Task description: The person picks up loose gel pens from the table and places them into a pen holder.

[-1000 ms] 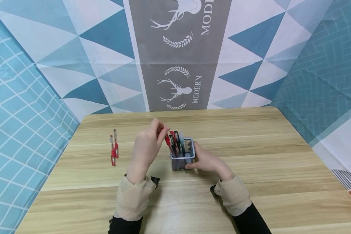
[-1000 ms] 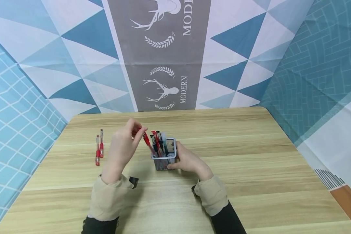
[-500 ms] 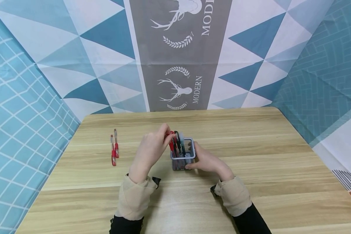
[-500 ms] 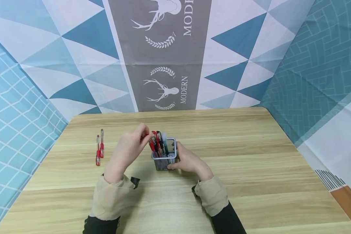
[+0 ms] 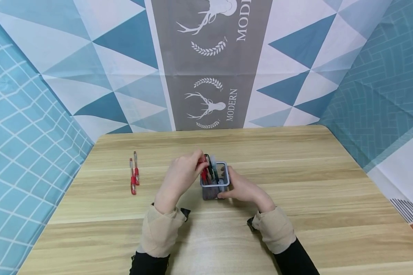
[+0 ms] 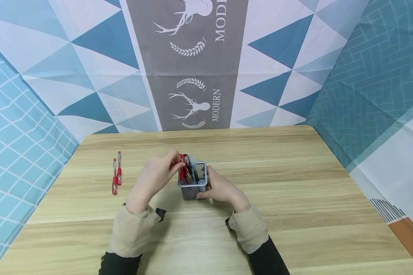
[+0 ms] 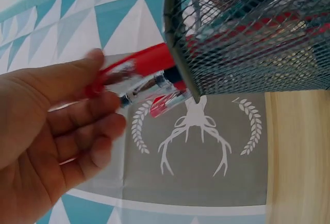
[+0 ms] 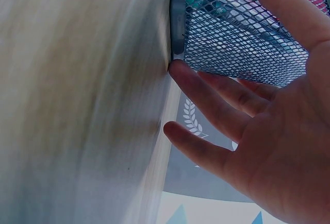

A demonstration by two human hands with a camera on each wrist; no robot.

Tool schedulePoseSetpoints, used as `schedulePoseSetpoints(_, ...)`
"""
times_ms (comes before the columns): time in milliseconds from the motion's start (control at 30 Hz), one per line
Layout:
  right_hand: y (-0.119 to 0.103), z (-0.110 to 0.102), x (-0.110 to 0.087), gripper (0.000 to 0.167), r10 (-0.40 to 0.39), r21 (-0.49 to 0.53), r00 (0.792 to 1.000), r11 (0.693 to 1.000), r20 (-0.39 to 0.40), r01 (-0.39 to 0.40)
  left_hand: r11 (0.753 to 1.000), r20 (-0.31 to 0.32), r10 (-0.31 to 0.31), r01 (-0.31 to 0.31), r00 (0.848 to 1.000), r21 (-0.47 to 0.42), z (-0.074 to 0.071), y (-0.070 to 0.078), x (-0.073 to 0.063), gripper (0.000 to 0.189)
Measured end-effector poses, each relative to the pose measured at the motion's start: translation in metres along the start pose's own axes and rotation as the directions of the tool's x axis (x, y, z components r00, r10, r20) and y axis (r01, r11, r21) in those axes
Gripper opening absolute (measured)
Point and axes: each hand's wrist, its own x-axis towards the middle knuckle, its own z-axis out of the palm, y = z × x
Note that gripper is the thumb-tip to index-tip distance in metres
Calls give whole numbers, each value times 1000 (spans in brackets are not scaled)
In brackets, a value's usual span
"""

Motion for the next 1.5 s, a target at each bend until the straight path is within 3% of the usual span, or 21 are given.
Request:
schedulePoseSetpoints(267,-1,-1,0,88,-10,5,1000,1000,1,10,999,24,-46,46,999,8,5,1,2,15)
schedulePoseSetpoints(567,-1,0,1,89,17,-12,1000,1000,-3,-17,997,9,-51,51,999,55,10,-1,2,17)
schedulePoseSetpoints(667,-1,0,1,90,15,-11,1000,1000,-5,-15,996,-5,-71,71,997,53,9,-2,2,18)
schedulePoseSetpoints(767,-2,1,2,91,15,-8,1000,1000,-5,-15,994,-58,-99,101,993,49,7,-4,2,18)
schedulePoseSetpoints(867,-2,1,2,92,20,-13,1000,1000,-4,-20,988,-158,-145,153,977,36,4,-9,2,17)
schedulePoseSetpoints(967,-2,1,1,92,26,-17,1000,1000,-4,-26,975,-257,-213,224,943,13,0,-18,0,13)
schedulePoseSetpoints(1100,-2,2,1,93,26,-13,1000,1000,-4,-26,934,-300,-322,353,898,51,-7,-34,-5,10)
schedulePoseSetpoints(1200,-2,2,0,94,28,-14,1000,999,-2,-28,899,-302,-365,418,881,131,-11,-45,-10,8)
schedulePoseSetpoints(1333,-2,2,0,95,31,-15,1000,999,-1,-31,859,-289,-390,459,874,228,-14,-61,-18,9)
schedulePoseSetpoints(1433,-2,2,0,95,31,-10,1000,999,-4,-31,835,-214,-447,491,868,249,-17,-72,-24,11)
schedulePoseSetpoints(1500,-2,1,0,95,31,-8,999,999,-4,-31,820,-131,-505,522,853,235,-19,-78,-28,14)
